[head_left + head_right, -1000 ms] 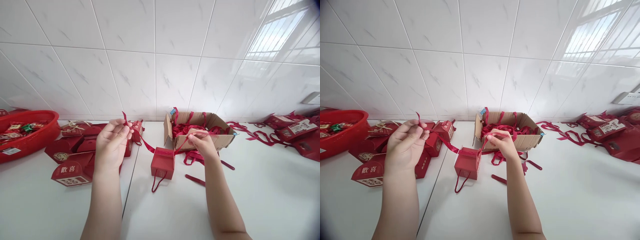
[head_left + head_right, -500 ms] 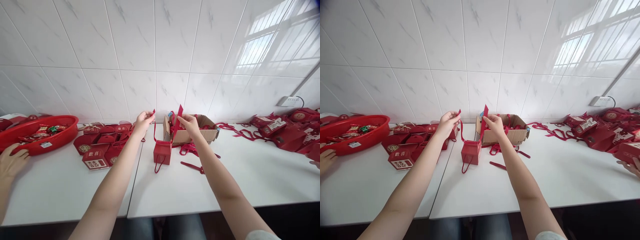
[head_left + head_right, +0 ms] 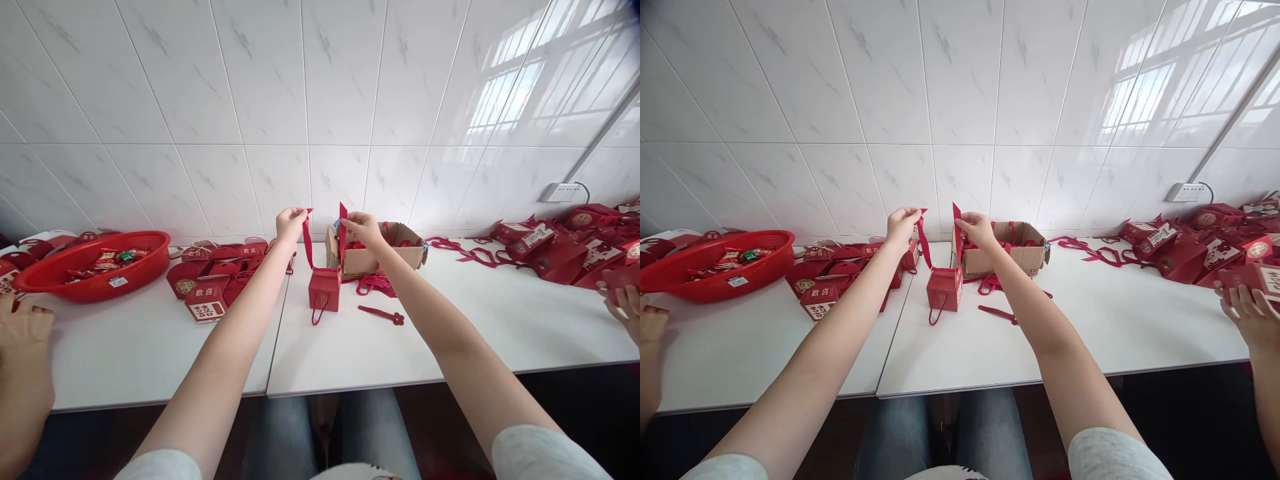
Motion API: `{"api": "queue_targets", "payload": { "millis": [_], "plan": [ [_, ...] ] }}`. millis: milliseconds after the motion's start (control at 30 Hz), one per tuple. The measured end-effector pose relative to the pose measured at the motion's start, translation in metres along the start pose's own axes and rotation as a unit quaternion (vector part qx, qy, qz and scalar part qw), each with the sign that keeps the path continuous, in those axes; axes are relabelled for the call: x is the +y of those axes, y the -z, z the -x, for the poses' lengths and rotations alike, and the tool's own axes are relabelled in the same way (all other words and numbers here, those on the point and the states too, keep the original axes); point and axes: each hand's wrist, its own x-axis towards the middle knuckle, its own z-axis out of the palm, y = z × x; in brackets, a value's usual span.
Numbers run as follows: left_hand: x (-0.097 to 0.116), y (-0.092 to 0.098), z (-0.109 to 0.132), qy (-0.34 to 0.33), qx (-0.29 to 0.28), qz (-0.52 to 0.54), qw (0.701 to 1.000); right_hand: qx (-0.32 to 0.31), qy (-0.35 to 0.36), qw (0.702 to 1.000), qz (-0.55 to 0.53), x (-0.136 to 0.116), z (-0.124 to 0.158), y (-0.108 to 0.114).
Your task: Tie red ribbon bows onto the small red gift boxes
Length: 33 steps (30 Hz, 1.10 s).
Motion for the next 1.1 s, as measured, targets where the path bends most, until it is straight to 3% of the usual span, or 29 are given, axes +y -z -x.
{"api": "queue_targets", "payload": {
  "millis": [567,1100],
  "plan": [
    [0.004,0.002,-0.01,-0.026,-0.008,0.019,0.999,0.038,-0.012,0.999,0.027,-0.006,0.002,-0.001],
    [0.023,0.002,0.005,-0.032,-0.041,-0.044,0.998,0.06,0.002,0.998,0.021,-0.008,-0.004,-0.009]
  ]
}}
